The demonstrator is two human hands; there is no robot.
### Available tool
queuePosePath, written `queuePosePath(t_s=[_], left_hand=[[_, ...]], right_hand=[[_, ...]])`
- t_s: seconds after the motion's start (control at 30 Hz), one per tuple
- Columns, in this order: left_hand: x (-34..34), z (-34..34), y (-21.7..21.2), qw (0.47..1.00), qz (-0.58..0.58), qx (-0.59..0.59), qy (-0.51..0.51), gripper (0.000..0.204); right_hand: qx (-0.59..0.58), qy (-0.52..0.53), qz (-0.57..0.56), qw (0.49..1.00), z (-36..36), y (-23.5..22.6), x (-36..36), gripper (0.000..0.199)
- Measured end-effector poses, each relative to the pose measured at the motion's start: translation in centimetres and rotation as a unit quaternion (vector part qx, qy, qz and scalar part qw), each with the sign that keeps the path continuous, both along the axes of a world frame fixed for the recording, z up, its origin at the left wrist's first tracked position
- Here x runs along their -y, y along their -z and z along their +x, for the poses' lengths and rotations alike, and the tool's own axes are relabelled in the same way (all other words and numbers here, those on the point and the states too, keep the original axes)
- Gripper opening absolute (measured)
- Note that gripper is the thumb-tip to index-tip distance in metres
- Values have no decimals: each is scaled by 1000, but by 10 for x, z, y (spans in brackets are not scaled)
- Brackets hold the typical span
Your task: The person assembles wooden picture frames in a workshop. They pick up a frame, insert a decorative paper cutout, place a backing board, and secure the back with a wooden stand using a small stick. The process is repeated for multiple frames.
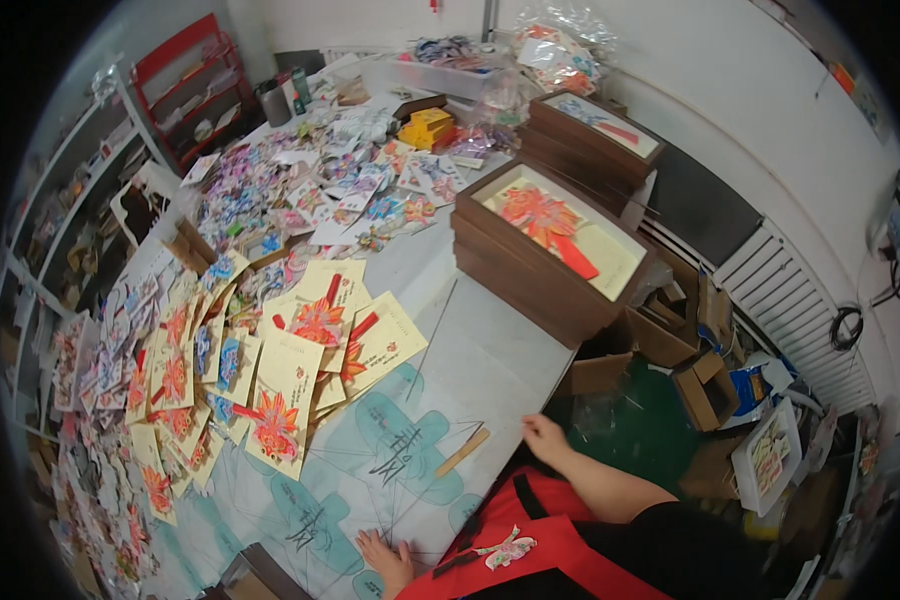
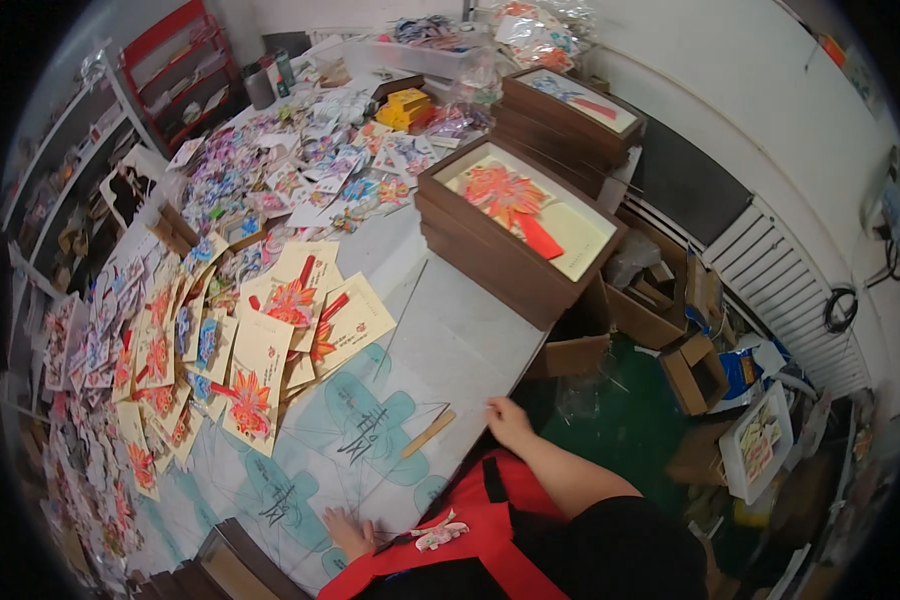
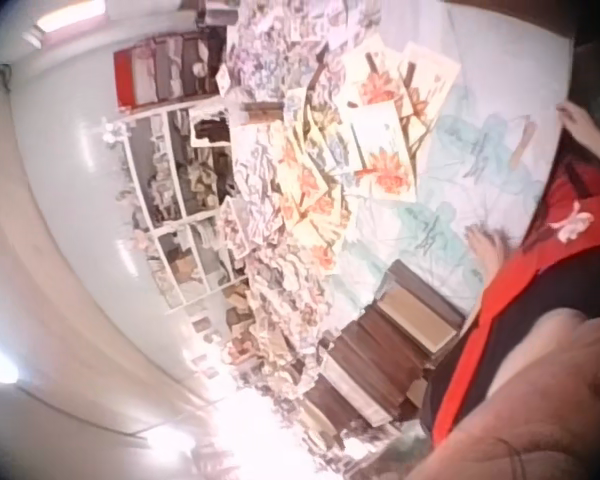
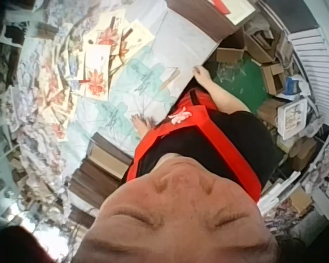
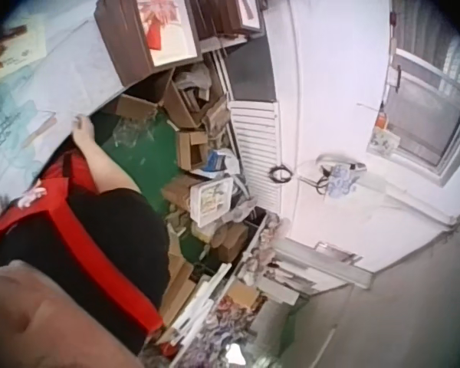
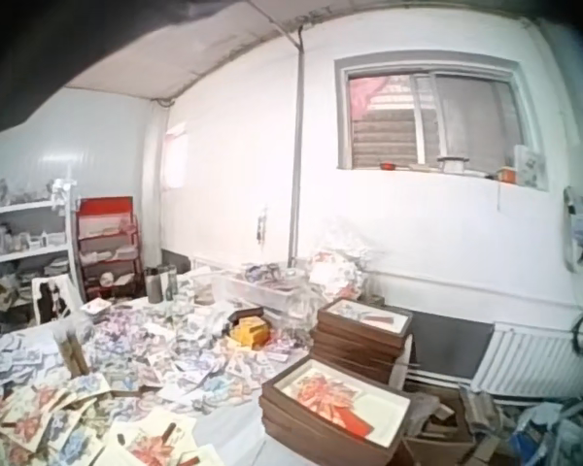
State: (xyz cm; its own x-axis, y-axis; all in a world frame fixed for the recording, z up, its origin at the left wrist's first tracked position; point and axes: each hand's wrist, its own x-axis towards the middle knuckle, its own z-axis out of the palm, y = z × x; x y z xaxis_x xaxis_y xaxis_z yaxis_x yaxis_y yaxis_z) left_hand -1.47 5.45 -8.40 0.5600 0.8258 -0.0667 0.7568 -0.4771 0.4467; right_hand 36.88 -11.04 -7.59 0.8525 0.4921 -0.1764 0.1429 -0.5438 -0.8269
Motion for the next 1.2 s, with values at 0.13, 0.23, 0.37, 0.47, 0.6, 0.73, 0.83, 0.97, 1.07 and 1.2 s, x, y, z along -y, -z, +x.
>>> queuePosePath(t_s=[0.13, 0.23, 0.37, 0.47, 0.6, 0.73, 0.83, 0.97, 1.07, 1.2], left_hand=[[-13, 91, -51, 974, -105, 197, -34, 65], [-5, 161, -76, 934, -213, 277, -78, 60], [27, 257, -71, 867, -364, 314, -133, 55], [47, 322, -50, 832, -486, 248, -95, 52], [61, 395, -47, 849, -510, 98, 98, 39], [53, 447, -4, 791, -576, -17, 204, 27], [46, 470, 32, 755, -600, -30, 263, 27], [92, 504, 9, 755, -548, -116, 342, 29], [119, 527, -4, 768, -515, -141, 354, 31], [129, 532, -27, 776, -460, -187, 390, 34]], right_hand=[[-5, 191, -19, 981, 74, 21, 104, 17], [23, 208, -4, 978, 127, -7, 134, 16], [43, 151, 24, 987, 177, -29, 175, 23], [109, 181, -54, 976, 178, -48, 253, 23], [127, 333, -238, 904, 112, -43, 383, 21], [115, 471, -398, 778, -2, -51, 475, 20], [29, 556, -479, 679, -86, -71, 495, 23], [-160, 613, -519, 573, -185, -93, 496, 27], [-160, 635, -524, 545, -248, -77, 488, 30], [-166, 708, -432, 533, -250, -99, 487, 34]])
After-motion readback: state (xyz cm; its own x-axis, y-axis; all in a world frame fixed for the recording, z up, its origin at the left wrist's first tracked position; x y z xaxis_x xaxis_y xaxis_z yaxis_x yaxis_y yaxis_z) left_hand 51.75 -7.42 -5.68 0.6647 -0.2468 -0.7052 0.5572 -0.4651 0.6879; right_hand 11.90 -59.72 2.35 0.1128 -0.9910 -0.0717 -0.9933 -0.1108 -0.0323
